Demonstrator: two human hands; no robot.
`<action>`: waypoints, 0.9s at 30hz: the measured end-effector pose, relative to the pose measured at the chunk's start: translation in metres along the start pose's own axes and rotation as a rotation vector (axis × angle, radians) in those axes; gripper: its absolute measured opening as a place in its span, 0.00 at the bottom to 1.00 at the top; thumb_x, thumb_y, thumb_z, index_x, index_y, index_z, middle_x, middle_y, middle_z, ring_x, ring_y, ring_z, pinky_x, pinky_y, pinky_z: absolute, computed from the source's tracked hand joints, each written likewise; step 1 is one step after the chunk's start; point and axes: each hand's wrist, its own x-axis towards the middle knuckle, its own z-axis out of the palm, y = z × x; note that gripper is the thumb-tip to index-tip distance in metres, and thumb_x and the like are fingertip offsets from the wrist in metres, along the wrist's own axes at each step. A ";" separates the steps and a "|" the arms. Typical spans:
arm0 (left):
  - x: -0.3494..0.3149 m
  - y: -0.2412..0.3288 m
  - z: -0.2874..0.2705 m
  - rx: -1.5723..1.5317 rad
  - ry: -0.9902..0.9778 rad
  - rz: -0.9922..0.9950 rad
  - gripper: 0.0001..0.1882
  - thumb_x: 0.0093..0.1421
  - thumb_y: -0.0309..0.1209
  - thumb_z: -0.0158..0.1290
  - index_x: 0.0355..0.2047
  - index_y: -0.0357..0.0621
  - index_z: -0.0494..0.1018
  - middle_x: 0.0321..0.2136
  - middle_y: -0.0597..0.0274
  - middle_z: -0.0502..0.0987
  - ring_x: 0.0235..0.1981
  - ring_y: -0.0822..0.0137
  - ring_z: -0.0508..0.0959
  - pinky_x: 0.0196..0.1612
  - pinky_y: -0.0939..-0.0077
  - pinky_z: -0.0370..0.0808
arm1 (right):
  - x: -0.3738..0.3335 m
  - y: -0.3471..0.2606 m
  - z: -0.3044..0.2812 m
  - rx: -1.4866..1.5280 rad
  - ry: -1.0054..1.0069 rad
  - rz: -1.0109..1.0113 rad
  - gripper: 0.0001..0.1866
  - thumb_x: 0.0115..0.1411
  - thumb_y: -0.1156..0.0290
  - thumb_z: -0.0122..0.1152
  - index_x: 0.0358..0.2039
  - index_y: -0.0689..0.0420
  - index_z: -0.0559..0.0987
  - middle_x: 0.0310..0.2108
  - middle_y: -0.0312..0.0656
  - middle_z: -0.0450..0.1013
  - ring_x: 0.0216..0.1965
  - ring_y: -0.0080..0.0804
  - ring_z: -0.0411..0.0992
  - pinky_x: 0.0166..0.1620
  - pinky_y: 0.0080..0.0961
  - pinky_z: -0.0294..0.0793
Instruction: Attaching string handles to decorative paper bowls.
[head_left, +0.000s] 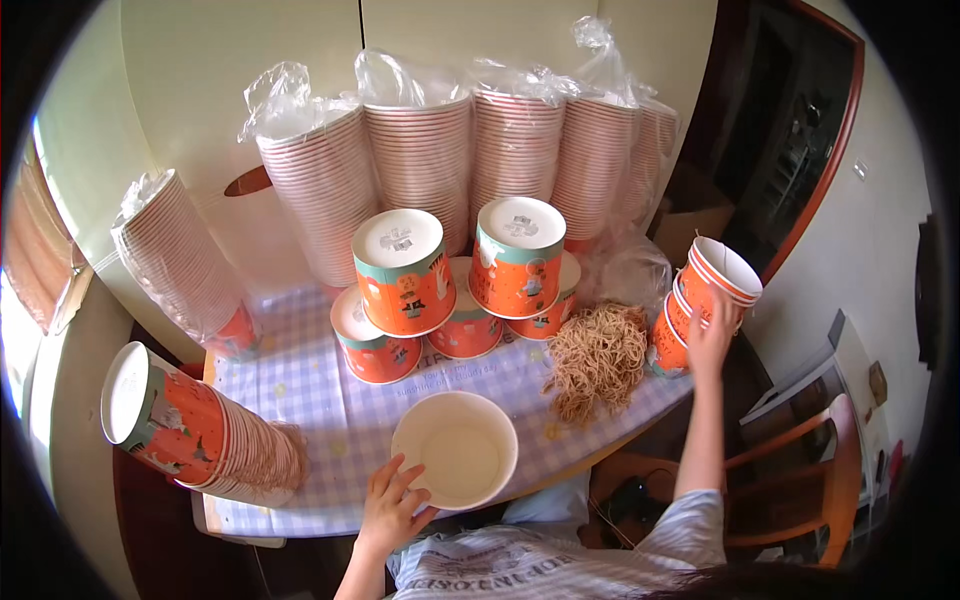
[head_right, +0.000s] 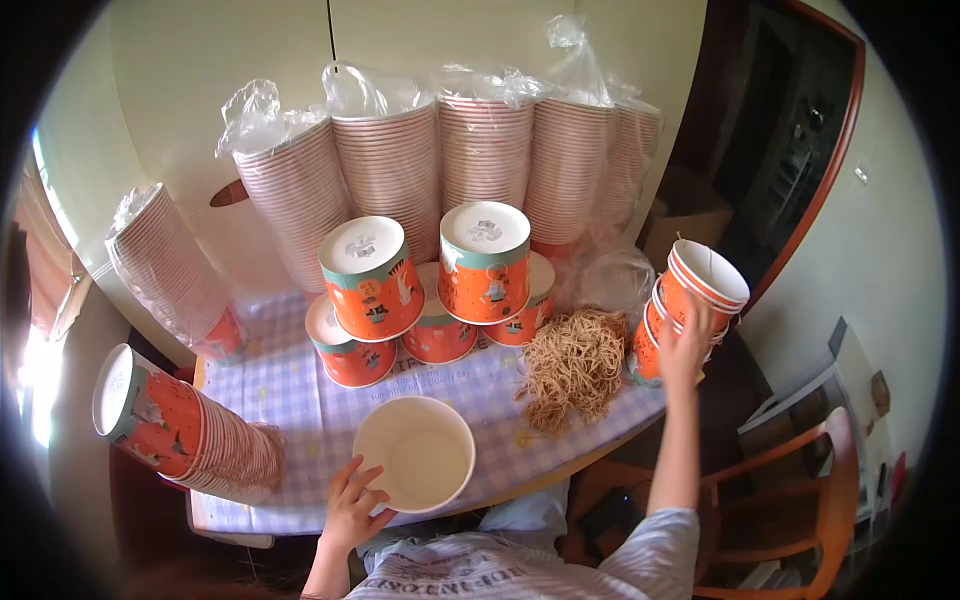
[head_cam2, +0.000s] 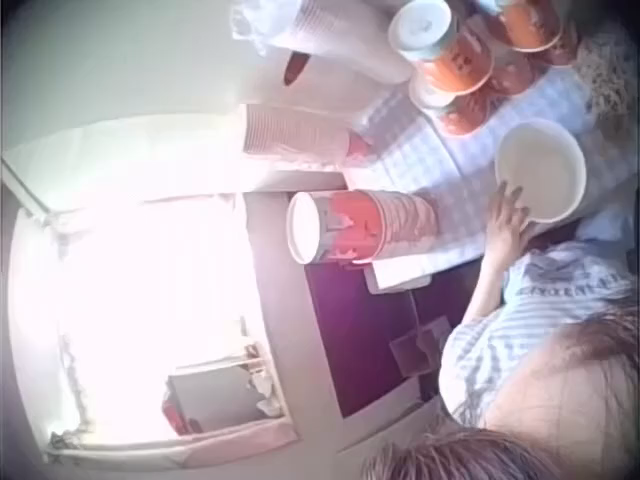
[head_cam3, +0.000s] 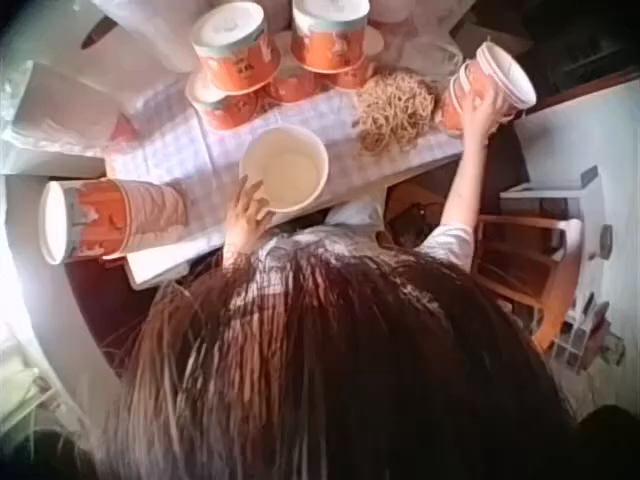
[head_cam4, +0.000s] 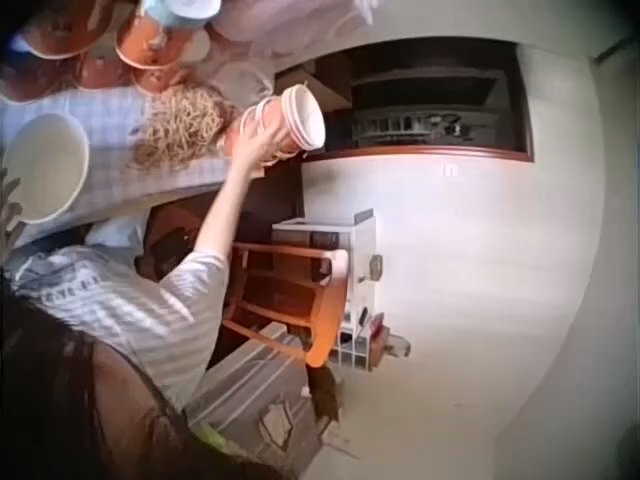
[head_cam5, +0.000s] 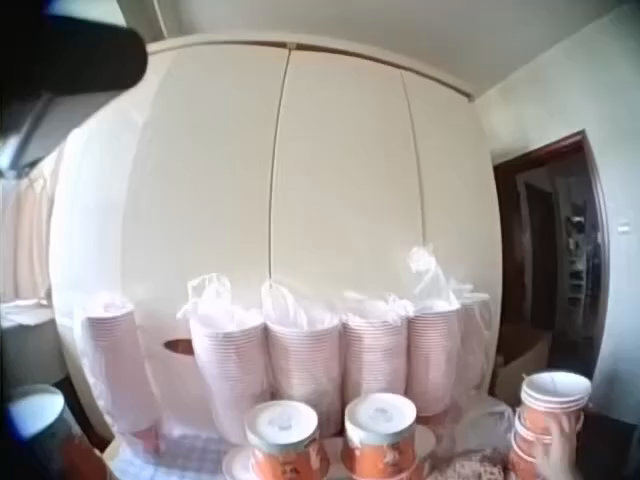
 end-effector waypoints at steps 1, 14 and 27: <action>0.001 -0.002 0.000 0.019 0.015 -0.021 0.14 0.39 0.32 0.63 0.26 0.48 0.70 0.47 0.61 0.67 0.55 0.49 0.60 0.52 0.54 0.63 | 0.020 0.006 -0.009 -0.220 -0.002 -0.044 0.21 0.53 0.67 0.53 0.48 0.58 0.68 0.47 0.48 0.66 0.49 0.44 0.63 0.56 0.42 0.54; -0.003 -0.049 -0.030 0.297 0.180 -0.248 0.12 0.43 0.24 0.58 0.28 0.42 0.69 0.50 0.51 0.63 0.56 0.45 0.57 0.54 0.52 0.61 | 0.077 0.025 -0.041 -0.329 -0.374 0.018 0.05 0.49 0.80 0.53 0.29 0.62 0.69 0.30 0.48 0.70 0.35 0.48 0.69 0.38 0.40 0.68; 0.005 -0.045 -0.023 0.374 0.199 -0.230 0.16 0.44 0.28 0.58 0.35 0.46 0.70 0.51 0.53 0.63 0.56 0.46 0.58 0.55 0.47 0.56 | 0.100 0.003 -0.091 -0.432 0.298 -0.169 0.06 0.54 0.77 0.50 0.34 0.60 0.68 0.32 0.45 0.66 0.39 0.46 0.65 0.45 0.38 0.63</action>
